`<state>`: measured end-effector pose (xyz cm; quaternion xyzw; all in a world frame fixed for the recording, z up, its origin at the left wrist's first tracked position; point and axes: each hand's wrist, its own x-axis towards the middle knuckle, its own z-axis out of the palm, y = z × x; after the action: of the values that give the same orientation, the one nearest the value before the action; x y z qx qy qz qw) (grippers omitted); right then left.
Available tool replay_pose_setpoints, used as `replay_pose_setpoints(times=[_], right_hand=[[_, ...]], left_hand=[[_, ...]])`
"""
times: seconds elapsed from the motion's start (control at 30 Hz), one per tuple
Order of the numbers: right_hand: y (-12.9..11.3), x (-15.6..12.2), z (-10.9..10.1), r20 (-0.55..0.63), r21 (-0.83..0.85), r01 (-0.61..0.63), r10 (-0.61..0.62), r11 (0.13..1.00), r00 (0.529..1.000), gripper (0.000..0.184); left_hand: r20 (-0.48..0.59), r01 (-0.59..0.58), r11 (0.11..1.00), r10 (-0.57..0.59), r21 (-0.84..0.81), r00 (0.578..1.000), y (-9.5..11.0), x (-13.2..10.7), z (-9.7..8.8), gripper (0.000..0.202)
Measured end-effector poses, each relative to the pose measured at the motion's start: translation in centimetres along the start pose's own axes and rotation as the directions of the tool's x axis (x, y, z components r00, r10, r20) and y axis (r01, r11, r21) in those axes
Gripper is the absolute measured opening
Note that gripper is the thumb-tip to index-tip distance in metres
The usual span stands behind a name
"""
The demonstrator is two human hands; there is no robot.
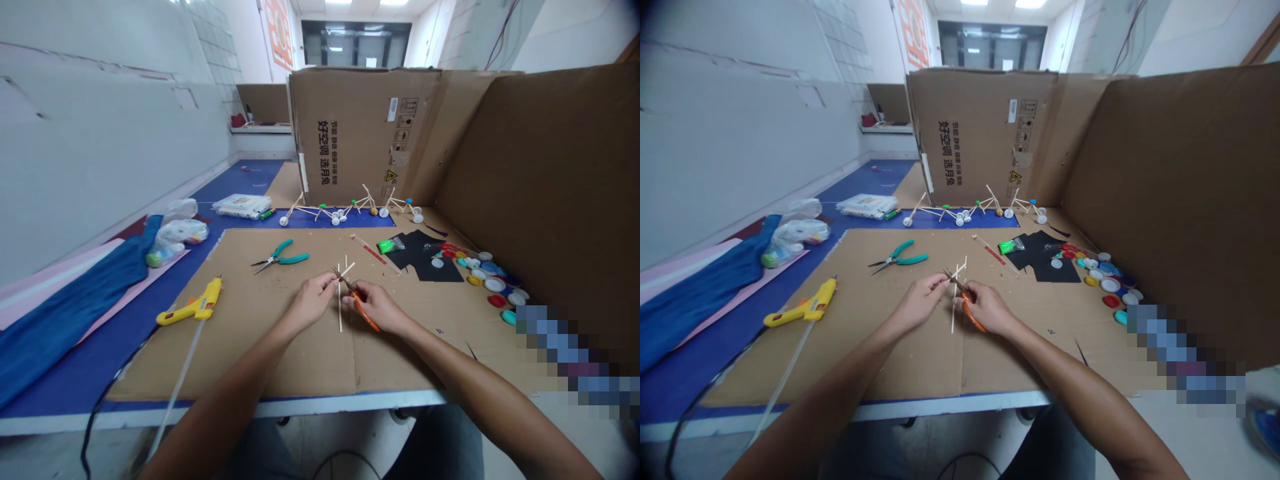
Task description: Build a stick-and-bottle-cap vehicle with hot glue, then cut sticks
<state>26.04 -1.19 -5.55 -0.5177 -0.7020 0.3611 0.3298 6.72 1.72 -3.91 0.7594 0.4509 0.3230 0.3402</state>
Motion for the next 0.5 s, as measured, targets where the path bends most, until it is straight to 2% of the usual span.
replay_pose_setpoints(times=[0.5], right_hand=[[-0.07, -0.01, 0.1, -0.001, 0.014, 0.017, -0.017, 1.0, 1.0, 0.022]], left_hand=[[-0.012, 0.013, 1.0, -0.013, 0.011, 1.0, -0.01, -0.03, 0.02, 0.028]])
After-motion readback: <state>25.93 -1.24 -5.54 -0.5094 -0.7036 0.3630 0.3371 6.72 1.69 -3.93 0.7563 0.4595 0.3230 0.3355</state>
